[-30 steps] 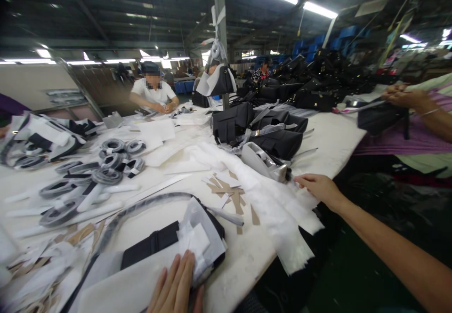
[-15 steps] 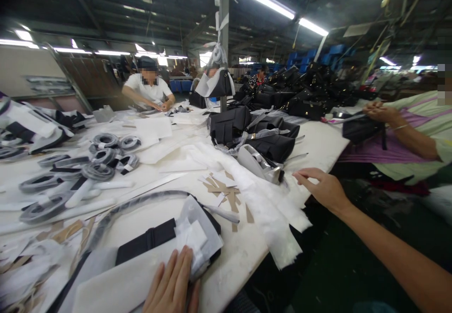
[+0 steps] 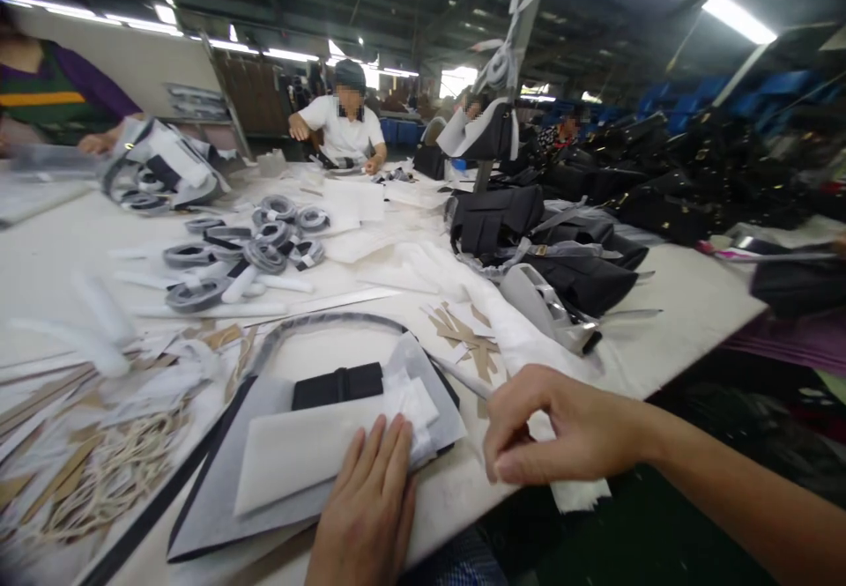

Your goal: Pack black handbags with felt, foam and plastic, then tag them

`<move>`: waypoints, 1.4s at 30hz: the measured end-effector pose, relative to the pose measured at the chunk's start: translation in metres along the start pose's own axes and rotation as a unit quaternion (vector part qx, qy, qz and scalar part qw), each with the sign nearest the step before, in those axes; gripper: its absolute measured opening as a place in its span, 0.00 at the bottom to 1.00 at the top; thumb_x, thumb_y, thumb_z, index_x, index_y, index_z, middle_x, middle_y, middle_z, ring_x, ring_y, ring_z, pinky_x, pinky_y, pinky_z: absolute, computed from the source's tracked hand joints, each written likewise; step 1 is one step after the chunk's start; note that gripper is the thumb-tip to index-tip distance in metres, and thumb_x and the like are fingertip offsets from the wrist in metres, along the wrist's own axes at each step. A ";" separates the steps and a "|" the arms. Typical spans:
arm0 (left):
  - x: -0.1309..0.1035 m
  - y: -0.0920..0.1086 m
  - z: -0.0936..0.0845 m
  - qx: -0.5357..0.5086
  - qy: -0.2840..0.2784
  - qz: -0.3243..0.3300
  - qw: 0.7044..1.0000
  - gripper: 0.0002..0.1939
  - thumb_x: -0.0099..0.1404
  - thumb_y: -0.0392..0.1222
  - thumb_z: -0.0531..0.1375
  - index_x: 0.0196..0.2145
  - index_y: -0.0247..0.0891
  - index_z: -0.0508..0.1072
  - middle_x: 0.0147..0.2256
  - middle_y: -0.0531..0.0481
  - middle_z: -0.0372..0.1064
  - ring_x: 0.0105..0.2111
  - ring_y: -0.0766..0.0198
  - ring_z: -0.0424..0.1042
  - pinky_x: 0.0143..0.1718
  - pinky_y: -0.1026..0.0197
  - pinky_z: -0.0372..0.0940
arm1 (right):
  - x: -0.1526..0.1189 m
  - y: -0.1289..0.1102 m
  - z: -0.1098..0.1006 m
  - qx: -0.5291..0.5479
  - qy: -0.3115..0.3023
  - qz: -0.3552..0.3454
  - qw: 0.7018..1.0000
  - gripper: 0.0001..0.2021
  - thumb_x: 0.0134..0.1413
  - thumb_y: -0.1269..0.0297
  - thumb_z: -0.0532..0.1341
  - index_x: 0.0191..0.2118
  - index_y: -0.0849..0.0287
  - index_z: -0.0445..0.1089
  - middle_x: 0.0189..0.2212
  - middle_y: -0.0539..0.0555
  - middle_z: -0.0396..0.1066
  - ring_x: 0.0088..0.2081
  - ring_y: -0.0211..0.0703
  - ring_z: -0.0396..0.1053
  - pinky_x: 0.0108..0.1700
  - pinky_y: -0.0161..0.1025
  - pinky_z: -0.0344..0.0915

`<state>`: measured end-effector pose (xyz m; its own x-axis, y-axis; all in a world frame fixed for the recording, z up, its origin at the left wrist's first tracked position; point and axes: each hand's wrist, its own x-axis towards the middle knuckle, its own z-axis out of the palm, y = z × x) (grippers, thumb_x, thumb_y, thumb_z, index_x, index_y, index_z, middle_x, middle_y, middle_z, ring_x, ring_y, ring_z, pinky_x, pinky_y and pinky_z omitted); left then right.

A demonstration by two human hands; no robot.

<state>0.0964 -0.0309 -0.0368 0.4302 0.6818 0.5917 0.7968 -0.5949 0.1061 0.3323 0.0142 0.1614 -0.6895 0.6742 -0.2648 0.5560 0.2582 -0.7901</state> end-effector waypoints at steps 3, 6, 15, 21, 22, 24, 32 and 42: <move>0.002 0.003 -0.001 -0.003 -0.007 -0.010 1.000 0.24 0.72 0.41 0.53 0.63 0.31 0.64 0.63 0.44 0.62 0.63 0.49 0.60 0.62 0.48 0.60 | 0.038 -0.003 -0.004 0.041 -0.138 -0.029 0.989 0.18 0.59 0.51 0.64 0.34 0.63 0.81 0.23 0.53 0.69 0.25 0.36 0.63 0.29 0.33 0.60; 0.003 0.004 -0.002 0.003 -0.005 -0.010 1.000 0.23 0.73 0.42 0.51 0.61 0.30 0.66 0.63 0.43 0.63 0.63 0.49 0.60 0.62 0.49 0.60 | 0.074 0.013 -0.011 -0.010 -0.177 -0.030 0.984 0.17 0.56 0.51 0.66 0.35 0.63 0.81 0.23 0.51 0.68 0.25 0.34 0.61 0.28 0.32 0.58; 0.008 0.004 -0.001 0.011 0.046 -0.013 0.999 0.22 0.74 0.40 0.47 0.55 0.30 0.74 0.56 0.44 0.71 0.58 0.51 0.67 0.67 0.51 0.48 | 0.160 0.042 -0.020 -0.256 -0.219 -0.035 0.941 0.12 0.51 0.56 0.68 0.30 0.60 0.79 0.21 0.47 0.71 0.22 0.32 0.62 0.25 0.30 0.53; 0.010 0.006 0.007 0.013 0.093 -0.027 0.995 0.21 0.72 0.35 0.46 0.49 0.30 0.77 0.52 0.44 0.75 0.55 0.53 0.71 0.69 0.49 0.44 | 0.187 0.027 -0.011 -0.416 -0.242 -0.055 0.875 0.12 0.47 0.51 0.70 0.30 0.54 0.81 0.24 0.50 0.77 0.23 0.37 0.66 0.25 0.34 0.49; 0.010 0.005 0.007 0.014 0.095 -0.025 0.995 0.21 0.72 0.34 0.46 0.49 0.30 0.77 0.51 0.44 0.75 0.55 0.53 0.71 0.69 0.49 0.44 | 0.189 0.025 -0.010 -0.437 -0.243 -0.053 0.865 0.12 0.47 0.51 0.71 0.30 0.53 0.81 0.24 0.50 0.78 0.24 0.38 0.67 0.25 0.34 0.48; 0.010 0.005 0.008 0.016 0.100 -0.023 0.995 0.20 0.71 0.34 0.47 0.48 0.30 0.77 0.51 0.43 0.76 0.54 0.52 0.71 0.69 0.48 0.43 | 0.192 0.023 -0.009 -0.461 -0.250 -0.049 0.850 0.12 0.46 0.50 0.71 0.31 0.52 0.81 0.25 0.51 0.78 0.24 0.39 0.68 0.25 0.35 0.46; 0.009 0.008 0.013 -0.004 0.118 -0.042 0.992 0.20 0.70 0.33 0.48 0.47 0.30 0.78 0.51 0.43 0.76 0.54 0.52 0.71 0.69 0.49 0.45 | 0.204 0.026 -0.005 -0.530 -0.252 -0.063 0.807 0.18 0.46 0.42 0.69 0.28 0.54 0.80 0.22 0.52 0.76 0.23 0.40 0.67 0.26 0.37 0.44; 0.014 0.002 0.011 -0.009 0.118 -0.011 0.993 0.19 0.69 0.34 0.49 0.44 0.31 0.79 0.49 0.44 0.77 0.52 0.55 0.72 0.69 0.50 0.43 | 0.222 0.037 -0.004 -0.519 -0.264 -0.064 0.811 0.22 0.40 0.38 0.70 0.25 0.53 0.76 0.18 0.47 0.71 0.20 0.37 0.60 0.25 0.36 0.43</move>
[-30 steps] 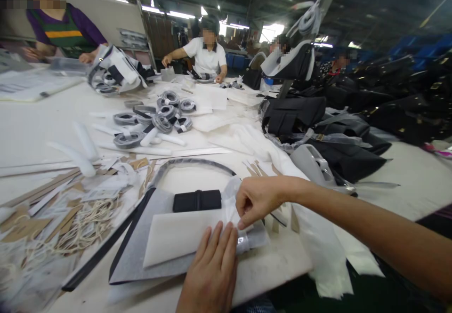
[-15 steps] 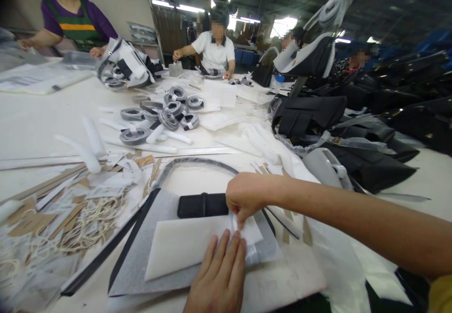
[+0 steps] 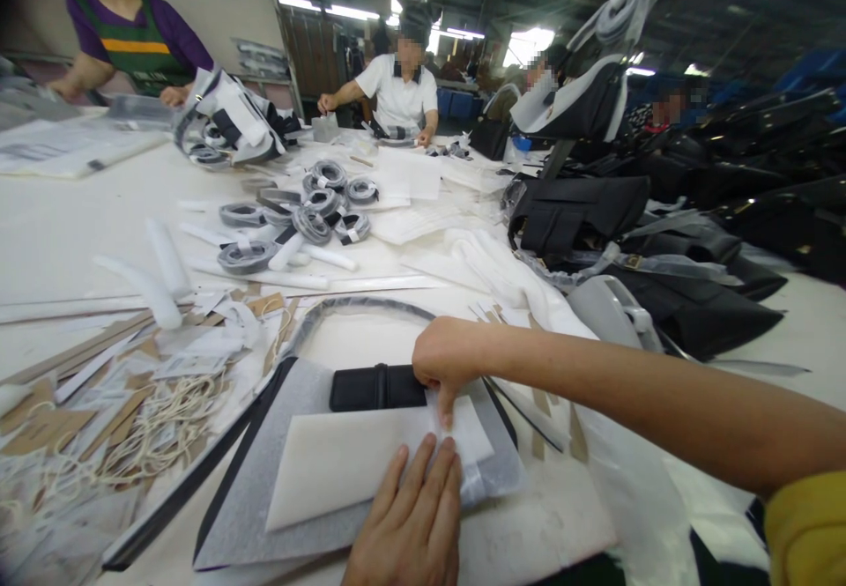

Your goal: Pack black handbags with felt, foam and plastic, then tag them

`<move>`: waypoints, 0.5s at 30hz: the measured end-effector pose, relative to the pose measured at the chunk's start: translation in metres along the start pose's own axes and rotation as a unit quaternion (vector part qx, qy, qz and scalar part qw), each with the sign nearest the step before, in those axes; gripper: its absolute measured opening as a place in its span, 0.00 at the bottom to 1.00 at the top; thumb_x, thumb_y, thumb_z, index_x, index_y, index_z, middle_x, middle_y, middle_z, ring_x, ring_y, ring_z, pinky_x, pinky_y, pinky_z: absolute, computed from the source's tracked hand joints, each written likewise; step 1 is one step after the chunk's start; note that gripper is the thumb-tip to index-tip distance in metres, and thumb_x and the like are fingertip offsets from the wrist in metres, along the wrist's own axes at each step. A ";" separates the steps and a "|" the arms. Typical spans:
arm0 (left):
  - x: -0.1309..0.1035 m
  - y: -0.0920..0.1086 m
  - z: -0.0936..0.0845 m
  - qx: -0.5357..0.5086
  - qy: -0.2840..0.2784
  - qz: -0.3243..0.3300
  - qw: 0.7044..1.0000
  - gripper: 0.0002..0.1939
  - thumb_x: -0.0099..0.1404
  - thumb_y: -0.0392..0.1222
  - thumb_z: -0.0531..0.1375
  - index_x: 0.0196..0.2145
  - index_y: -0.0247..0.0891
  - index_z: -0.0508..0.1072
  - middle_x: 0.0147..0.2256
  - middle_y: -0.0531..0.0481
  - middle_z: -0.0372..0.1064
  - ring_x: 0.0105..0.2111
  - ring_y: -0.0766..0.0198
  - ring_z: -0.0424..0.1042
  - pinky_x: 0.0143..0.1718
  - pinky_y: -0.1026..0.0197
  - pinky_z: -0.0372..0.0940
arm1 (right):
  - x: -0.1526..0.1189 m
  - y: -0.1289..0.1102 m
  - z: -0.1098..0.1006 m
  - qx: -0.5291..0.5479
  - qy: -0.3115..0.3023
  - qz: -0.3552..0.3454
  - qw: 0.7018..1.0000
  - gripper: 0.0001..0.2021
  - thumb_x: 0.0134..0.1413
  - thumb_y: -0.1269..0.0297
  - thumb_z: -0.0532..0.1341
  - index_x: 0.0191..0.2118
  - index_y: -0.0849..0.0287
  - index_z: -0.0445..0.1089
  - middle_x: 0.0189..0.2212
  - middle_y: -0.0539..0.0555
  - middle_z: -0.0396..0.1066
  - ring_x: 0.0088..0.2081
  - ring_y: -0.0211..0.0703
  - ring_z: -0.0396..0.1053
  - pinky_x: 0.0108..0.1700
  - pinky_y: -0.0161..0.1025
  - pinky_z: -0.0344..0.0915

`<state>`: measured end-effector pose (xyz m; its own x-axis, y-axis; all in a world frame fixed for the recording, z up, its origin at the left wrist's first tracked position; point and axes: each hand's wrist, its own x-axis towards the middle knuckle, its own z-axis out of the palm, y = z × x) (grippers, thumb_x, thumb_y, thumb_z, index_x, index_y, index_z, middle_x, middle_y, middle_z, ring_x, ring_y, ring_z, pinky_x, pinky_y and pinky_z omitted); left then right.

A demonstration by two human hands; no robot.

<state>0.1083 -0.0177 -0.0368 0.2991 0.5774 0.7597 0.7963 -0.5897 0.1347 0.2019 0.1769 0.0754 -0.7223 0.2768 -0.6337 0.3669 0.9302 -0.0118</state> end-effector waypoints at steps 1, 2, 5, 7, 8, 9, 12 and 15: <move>0.000 0.000 0.001 -0.001 0.002 0.000 1.000 0.19 0.69 0.33 0.49 0.44 0.31 0.79 0.48 0.44 0.77 0.52 0.55 0.72 0.69 0.50 0.44 | 0.001 0.000 -0.001 0.004 -0.004 0.002 1.000 0.21 0.39 0.38 0.70 0.24 0.53 0.76 0.18 0.47 0.71 0.20 0.37 0.59 0.26 0.36 0.43; -0.001 0.001 0.002 -0.002 0.003 -0.004 1.000 0.19 0.69 0.33 0.49 0.44 0.31 0.79 0.48 0.44 0.77 0.52 0.55 0.72 0.69 0.50 0.44 | 0.003 0.000 -0.002 0.008 -0.011 0.005 1.000 0.21 0.39 0.39 0.71 0.24 0.53 0.76 0.18 0.47 0.71 0.20 0.36 0.59 0.26 0.36 0.44; -0.003 0.006 0.006 -0.003 0.016 -0.034 0.999 0.20 0.70 0.32 0.47 0.43 0.30 0.79 0.47 0.44 0.77 0.52 0.55 0.72 0.69 0.50 0.45 | 0.005 -0.004 -0.008 0.011 -0.035 0.017 0.999 0.19 0.37 0.42 0.73 0.23 0.54 0.76 0.17 0.47 0.71 0.20 0.36 0.61 0.27 0.35 0.45; -0.003 0.008 0.009 0.001 0.028 -0.049 0.998 0.21 0.70 0.30 0.46 0.43 0.31 0.80 0.47 0.44 0.78 0.52 0.56 0.73 0.69 0.49 0.45 | 0.006 -0.007 -0.014 0.000 -0.047 0.024 0.999 0.20 0.36 0.43 0.73 0.23 0.55 0.76 0.17 0.48 0.71 0.21 0.37 0.62 0.27 0.36 0.46; -0.003 0.008 0.009 0.004 0.030 -0.046 0.998 0.21 0.70 0.30 0.46 0.43 0.31 0.80 0.47 0.44 0.78 0.52 0.56 0.73 0.69 0.49 0.44 | 0.007 -0.008 -0.016 -0.010 -0.053 0.027 0.998 0.20 0.36 0.42 0.73 0.23 0.56 0.77 0.17 0.48 0.72 0.21 0.38 0.63 0.27 0.36 0.47; -0.003 0.008 0.009 0.009 0.028 -0.037 0.999 0.21 0.70 0.31 0.46 0.43 0.31 0.79 0.47 0.44 0.78 0.52 0.56 0.73 0.70 0.49 0.44 | 0.007 -0.010 -0.019 -0.022 -0.060 0.029 0.997 0.21 0.37 0.41 0.72 0.24 0.56 0.77 0.18 0.49 0.72 0.21 0.39 0.65 0.27 0.36 0.47; -0.001 0.004 0.006 0.021 0.016 -0.007 1.000 0.21 0.69 0.32 0.46 0.43 0.31 0.79 0.47 0.44 0.78 0.51 0.56 0.73 0.70 0.48 0.42 | 0.008 -0.017 -0.023 -0.061 -0.090 0.038 0.993 0.24 0.37 0.39 0.71 0.27 0.59 0.79 0.20 0.53 0.74 0.23 0.43 0.68 0.27 0.37 0.51; -0.002 0.002 0.005 0.023 0.006 -0.006 1.000 0.21 0.69 0.33 0.46 0.44 0.31 0.79 0.48 0.45 0.77 0.52 0.55 0.72 0.70 0.48 0.40 | 0.011 -0.022 -0.025 -0.086 -0.095 0.055 0.990 0.26 0.33 0.39 0.73 0.27 0.61 0.79 0.20 0.56 0.74 0.25 0.47 0.71 0.30 0.39 0.56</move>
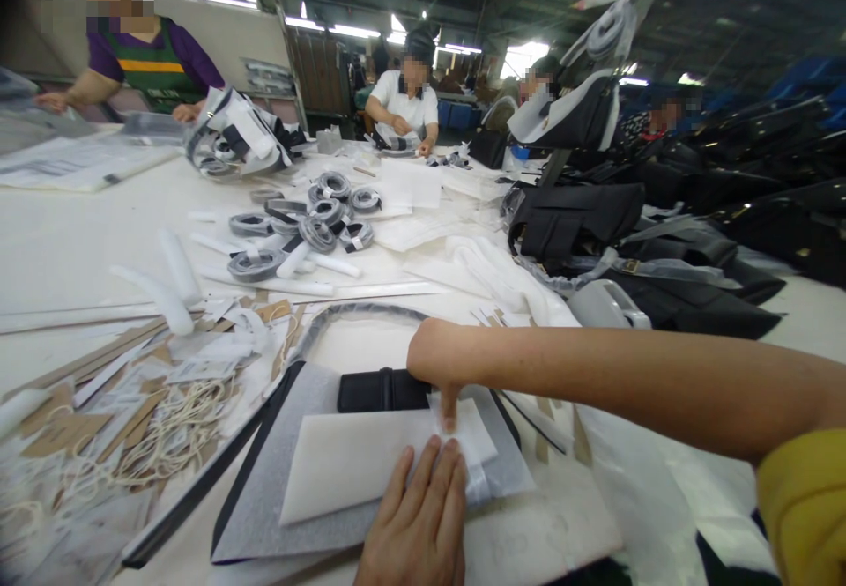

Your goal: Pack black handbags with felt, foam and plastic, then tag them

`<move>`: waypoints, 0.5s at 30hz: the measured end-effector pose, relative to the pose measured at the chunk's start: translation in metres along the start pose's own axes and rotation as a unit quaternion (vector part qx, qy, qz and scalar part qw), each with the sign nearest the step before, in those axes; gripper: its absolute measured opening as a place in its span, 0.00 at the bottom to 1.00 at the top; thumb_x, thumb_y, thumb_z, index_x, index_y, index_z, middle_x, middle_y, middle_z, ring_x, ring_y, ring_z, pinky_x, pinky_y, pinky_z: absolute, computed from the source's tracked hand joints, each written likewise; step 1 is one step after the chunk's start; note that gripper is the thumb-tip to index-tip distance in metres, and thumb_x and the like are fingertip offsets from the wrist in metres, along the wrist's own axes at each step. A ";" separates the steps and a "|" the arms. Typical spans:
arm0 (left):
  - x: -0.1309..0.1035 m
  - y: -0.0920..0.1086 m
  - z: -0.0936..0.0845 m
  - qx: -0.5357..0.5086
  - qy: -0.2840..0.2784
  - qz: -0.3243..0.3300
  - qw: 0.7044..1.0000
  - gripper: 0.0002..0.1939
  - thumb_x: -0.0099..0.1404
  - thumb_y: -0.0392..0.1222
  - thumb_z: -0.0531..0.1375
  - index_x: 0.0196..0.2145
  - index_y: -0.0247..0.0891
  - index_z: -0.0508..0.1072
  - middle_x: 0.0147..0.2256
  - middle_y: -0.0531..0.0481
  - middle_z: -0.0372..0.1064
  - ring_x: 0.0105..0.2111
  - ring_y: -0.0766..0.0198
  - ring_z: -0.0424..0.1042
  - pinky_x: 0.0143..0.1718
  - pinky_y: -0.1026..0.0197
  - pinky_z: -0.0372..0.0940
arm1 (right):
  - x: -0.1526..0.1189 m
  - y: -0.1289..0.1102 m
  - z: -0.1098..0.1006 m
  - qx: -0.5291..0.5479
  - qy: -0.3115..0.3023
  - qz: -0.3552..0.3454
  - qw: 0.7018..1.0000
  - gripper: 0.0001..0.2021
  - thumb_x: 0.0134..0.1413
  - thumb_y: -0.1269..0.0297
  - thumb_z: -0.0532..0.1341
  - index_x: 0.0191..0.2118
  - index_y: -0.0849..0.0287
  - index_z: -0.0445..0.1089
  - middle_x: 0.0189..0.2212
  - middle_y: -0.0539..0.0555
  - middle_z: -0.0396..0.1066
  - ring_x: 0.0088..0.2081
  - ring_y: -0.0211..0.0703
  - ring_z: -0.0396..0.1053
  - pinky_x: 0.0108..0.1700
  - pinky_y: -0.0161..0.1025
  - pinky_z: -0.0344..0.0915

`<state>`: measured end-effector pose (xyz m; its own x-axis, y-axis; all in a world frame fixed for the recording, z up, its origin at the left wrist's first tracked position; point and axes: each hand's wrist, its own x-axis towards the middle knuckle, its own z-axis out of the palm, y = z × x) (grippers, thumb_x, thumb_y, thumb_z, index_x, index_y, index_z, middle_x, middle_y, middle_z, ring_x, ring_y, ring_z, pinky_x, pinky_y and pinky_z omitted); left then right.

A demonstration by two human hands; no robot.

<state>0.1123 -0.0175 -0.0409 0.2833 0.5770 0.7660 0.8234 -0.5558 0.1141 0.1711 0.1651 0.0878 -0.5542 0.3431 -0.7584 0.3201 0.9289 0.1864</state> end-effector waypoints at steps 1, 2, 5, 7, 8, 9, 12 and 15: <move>-0.001 0.001 0.001 -0.001 -0.001 -0.005 1.000 0.21 0.69 0.33 0.46 0.44 0.31 0.79 0.48 0.45 0.77 0.52 0.55 0.72 0.70 0.48 0.40 | 0.002 0.000 -0.001 0.000 0.008 0.011 1.000 0.25 0.31 0.40 0.74 0.25 0.61 0.79 0.19 0.56 0.74 0.26 0.48 0.71 0.31 0.40 0.57; -0.003 0.002 0.002 -0.004 -0.002 -0.012 1.000 0.22 0.69 0.33 0.46 0.45 0.31 0.79 0.49 0.45 0.77 0.53 0.54 0.72 0.70 0.48 0.40 | 0.004 0.001 -0.002 0.001 0.019 0.023 1.000 0.25 0.28 0.42 0.76 0.24 0.61 0.78 0.19 0.56 0.73 0.27 0.49 0.72 0.32 0.40 0.59; -0.008 0.007 0.007 -0.014 -0.001 -0.033 0.999 0.23 0.69 0.33 0.45 0.46 0.31 0.78 0.51 0.45 0.75 0.55 0.53 0.70 0.70 0.47 0.40 | 0.012 0.015 -0.008 0.009 0.060 0.060 0.996 0.20 0.22 0.51 0.79 0.19 0.59 0.75 0.19 0.55 0.73 0.30 0.52 0.73 0.35 0.41 0.61; -0.009 0.008 0.008 -0.016 0.002 -0.036 0.999 0.23 0.69 0.33 0.45 0.46 0.31 0.78 0.52 0.44 0.75 0.56 0.53 0.69 0.70 0.47 0.40 | 0.014 0.029 -0.013 0.012 0.095 0.088 0.991 0.15 0.28 0.61 0.79 0.21 0.59 0.75 0.23 0.56 0.75 0.34 0.53 0.73 0.37 0.42 0.62; -0.009 0.008 0.007 -0.015 0.003 -0.035 0.999 0.22 0.69 0.33 0.45 0.46 0.31 0.78 0.52 0.45 0.75 0.55 0.53 0.69 0.70 0.47 0.39 | 0.013 0.037 -0.015 0.016 0.118 0.105 0.987 0.11 0.34 0.66 0.77 0.23 0.60 0.75 0.26 0.57 0.77 0.37 0.54 0.74 0.38 0.42 0.62; -0.007 0.007 0.006 -0.014 0.005 -0.033 0.999 0.22 0.70 0.33 0.45 0.46 0.31 0.79 0.51 0.45 0.75 0.55 0.53 0.70 0.70 0.47 0.39 | 0.009 0.044 -0.016 0.022 0.142 0.121 0.982 0.07 0.40 0.69 0.74 0.26 0.61 0.76 0.30 0.59 0.78 0.39 0.54 0.73 0.39 0.42 0.62; -0.001 0.004 0.001 -0.007 0.011 -0.023 1.000 0.22 0.71 0.34 0.45 0.44 0.32 0.79 0.49 0.45 0.77 0.52 0.55 0.72 0.71 0.49 0.37 | -0.013 0.053 -0.005 0.057 0.193 0.152 0.968 0.06 0.54 0.65 0.68 0.37 0.61 0.77 0.37 0.61 0.78 0.42 0.53 0.74 0.39 0.40 0.63; 0.003 0.003 0.000 -0.003 0.033 -0.017 0.999 0.23 0.71 0.34 0.44 0.42 0.33 0.80 0.47 0.46 0.78 0.50 0.56 0.73 0.71 0.49 0.38 | -0.034 0.043 0.030 0.145 0.212 0.111 0.960 0.23 0.51 0.48 0.68 0.49 0.56 0.74 0.43 0.56 0.77 0.44 0.50 0.73 0.42 0.38 0.65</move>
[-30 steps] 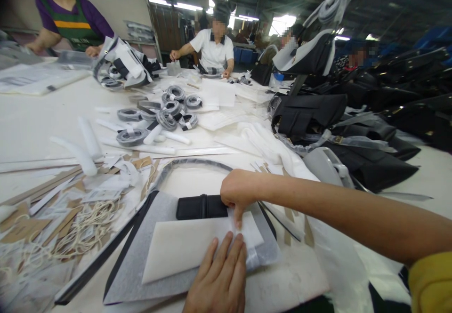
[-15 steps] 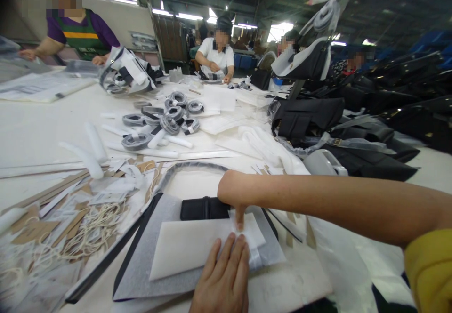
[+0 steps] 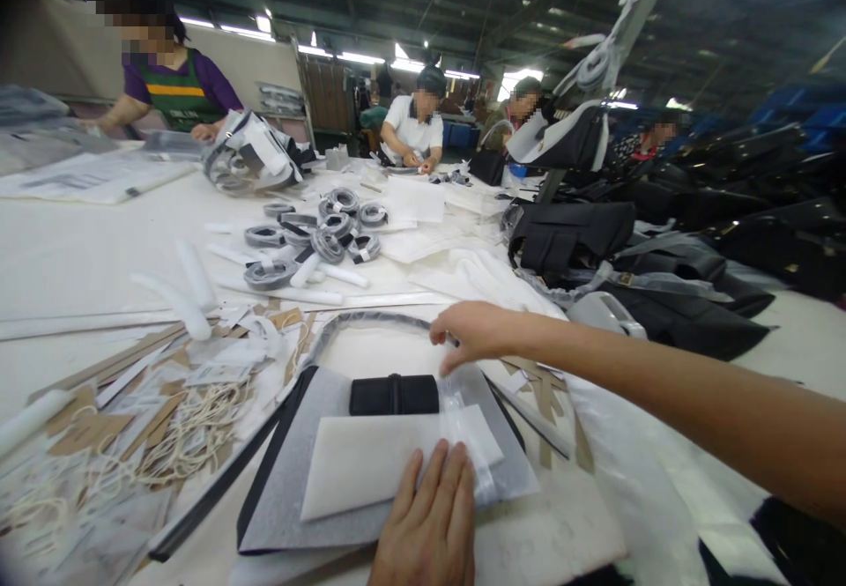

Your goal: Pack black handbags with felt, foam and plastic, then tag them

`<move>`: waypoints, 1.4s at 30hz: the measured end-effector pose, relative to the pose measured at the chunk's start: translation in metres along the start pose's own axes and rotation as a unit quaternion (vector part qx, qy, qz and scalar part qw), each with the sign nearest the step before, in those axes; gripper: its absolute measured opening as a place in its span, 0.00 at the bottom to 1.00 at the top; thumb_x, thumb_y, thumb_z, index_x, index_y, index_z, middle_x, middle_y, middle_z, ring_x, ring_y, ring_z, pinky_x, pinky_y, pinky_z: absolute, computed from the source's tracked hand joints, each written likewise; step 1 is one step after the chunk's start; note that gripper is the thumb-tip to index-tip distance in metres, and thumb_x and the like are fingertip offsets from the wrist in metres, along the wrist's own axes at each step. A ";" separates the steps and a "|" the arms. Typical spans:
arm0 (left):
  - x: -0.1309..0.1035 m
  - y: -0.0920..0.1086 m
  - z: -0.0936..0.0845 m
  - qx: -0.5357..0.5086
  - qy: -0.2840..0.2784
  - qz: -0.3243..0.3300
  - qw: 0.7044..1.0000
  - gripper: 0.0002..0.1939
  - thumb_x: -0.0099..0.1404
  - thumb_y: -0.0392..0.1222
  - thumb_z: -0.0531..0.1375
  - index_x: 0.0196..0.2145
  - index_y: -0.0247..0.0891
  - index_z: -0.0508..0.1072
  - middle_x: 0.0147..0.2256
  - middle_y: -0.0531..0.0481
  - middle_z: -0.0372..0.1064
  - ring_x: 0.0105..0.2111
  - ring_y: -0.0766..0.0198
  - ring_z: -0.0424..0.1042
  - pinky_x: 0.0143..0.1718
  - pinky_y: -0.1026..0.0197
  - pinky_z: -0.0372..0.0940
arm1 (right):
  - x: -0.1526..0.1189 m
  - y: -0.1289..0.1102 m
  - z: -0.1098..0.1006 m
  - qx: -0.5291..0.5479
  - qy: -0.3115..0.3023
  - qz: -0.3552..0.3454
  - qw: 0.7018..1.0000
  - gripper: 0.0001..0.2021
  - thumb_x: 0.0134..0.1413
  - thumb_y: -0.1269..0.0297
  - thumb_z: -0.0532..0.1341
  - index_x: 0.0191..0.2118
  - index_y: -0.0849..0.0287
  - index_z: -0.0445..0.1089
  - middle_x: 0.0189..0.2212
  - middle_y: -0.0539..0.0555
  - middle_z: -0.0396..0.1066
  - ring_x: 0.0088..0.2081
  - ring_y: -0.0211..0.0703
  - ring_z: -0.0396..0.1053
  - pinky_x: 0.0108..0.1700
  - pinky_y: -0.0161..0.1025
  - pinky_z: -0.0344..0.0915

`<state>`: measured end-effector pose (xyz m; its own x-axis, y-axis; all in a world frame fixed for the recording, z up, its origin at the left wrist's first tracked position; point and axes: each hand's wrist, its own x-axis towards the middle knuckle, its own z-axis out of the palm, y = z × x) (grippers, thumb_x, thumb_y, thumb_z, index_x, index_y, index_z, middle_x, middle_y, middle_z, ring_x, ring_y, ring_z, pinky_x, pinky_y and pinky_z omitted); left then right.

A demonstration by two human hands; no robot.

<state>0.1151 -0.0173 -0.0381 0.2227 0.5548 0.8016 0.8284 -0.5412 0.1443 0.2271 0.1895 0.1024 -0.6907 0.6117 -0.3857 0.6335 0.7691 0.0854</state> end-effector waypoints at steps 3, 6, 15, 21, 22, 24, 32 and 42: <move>-0.001 0.001 0.003 -0.002 0.019 -0.009 1.000 0.22 0.70 0.32 0.45 0.41 0.32 0.80 0.46 0.46 0.79 0.49 0.56 0.74 0.70 0.49 0.40 | -0.023 -0.004 0.038 0.159 -0.004 -0.004 0.987 0.40 0.38 0.42 0.72 0.57 0.57 0.69 0.51 0.59 0.72 0.52 0.57 0.69 0.51 0.44 0.64; -0.005 0.003 0.008 -0.004 0.021 -0.020 1.000 0.22 0.69 0.30 0.45 0.41 0.31 0.80 0.46 0.45 0.78 0.50 0.55 0.73 0.70 0.49 0.41 | -0.023 -0.009 0.065 0.259 -0.014 0.052 0.964 0.43 0.29 0.44 0.75 0.55 0.57 0.70 0.51 0.60 0.70 0.53 0.59 0.66 0.54 0.46 0.62; -0.023 0.003 0.014 0.005 -0.062 -0.008 0.998 0.22 0.64 0.33 0.49 0.50 0.30 0.77 0.56 0.43 0.72 0.59 0.51 0.66 0.71 0.48 0.39 | 0.003 0.001 0.074 0.396 -0.067 0.155 0.902 0.28 0.28 0.53 0.75 0.42 0.54 0.78 0.30 0.49 0.76 0.35 0.47 0.72 0.34 0.35 0.65; -0.013 0.000 -0.005 0.010 -0.127 -0.006 0.992 0.23 0.67 0.39 0.52 0.57 0.29 0.72 0.60 0.43 0.67 0.62 0.52 0.62 0.70 0.50 0.40 | 0.004 -0.009 0.086 0.410 0.014 0.174 0.895 0.17 0.41 0.56 0.69 0.40 0.56 0.80 0.29 0.50 0.78 0.35 0.48 0.74 0.35 0.36 0.67; -0.010 0.000 -0.009 0.014 -0.138 0.001 0.990 0.24 0.67 0.40 0.53 0.57 0.29 0.71 0.60 0.43 0.67 0.62 0.52 0.62 0.70 0.50 0.42 | 0.001 -0.011 0.088 0.405 0.039 0.173 0.897 0.16 0.44 0.57 0.68 0.40 0.57 0.80 0.31 0.51 0.79 0.37 0.50 0.75 0.38 0.37 0.68; -0.005 -0.002 -0.016 0.019 -0.155 0.020 0.987 0.25 0.67 0.40 0.54 0.59 0.29 0.69 0.60 0.42 0.66 0.62 0.51 0.62 0.68 0.50 0.47 | -0.007 -0.016 0.089 0.389 0.095 0.163 0.902 0.16 0.50 0.58 0.64 0.44 0.58 0.79 0.40 0.54 0.79 0.45 0.52 0.74 0.48 0.41 0.68; -0.006 0.000 -0.023 -0.007 -0.181 0.007 0.983 0.29 0.66 0.39 0.55 0.64 0.29 0.63 0.65 0.41 0.59 0.65 0.49 0.57 0.64 0.45 0.57 | -0.048 -0.036 0.099 0.310 0.176 0.120 0.927 0.49 0.44 0.43 0.69 0.69 0.57 0.54 0.69 0.65 0.49 0.69 0.64 0.44 0.68 0.64 0.40; -0.001 -0.006 -0.031 -0.020 -0.223 0.035 0.974 0.30 0.66 0.33 0.53 0.65 0.29 0.60 0.65 0.40 0.58 0.65 0.49 0.57 0.64 0.43 0.59 | -0.042 -0.051 0.103 0.280 0.275 0.165 0.905 0.21 0.65 0.64 0.55 0.61 0.60 0.66 0.64 0.65 0.60 0.66 0.57 0.56 0.65 0.63 0.50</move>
<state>0.0935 -0.0340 -0.0219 0.4863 0.7301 0.4800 0.7845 -0.6068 0.1282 0.2596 0.1057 0.0198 -0.4027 0.9092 0.1055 0.8081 0.4073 -0.4255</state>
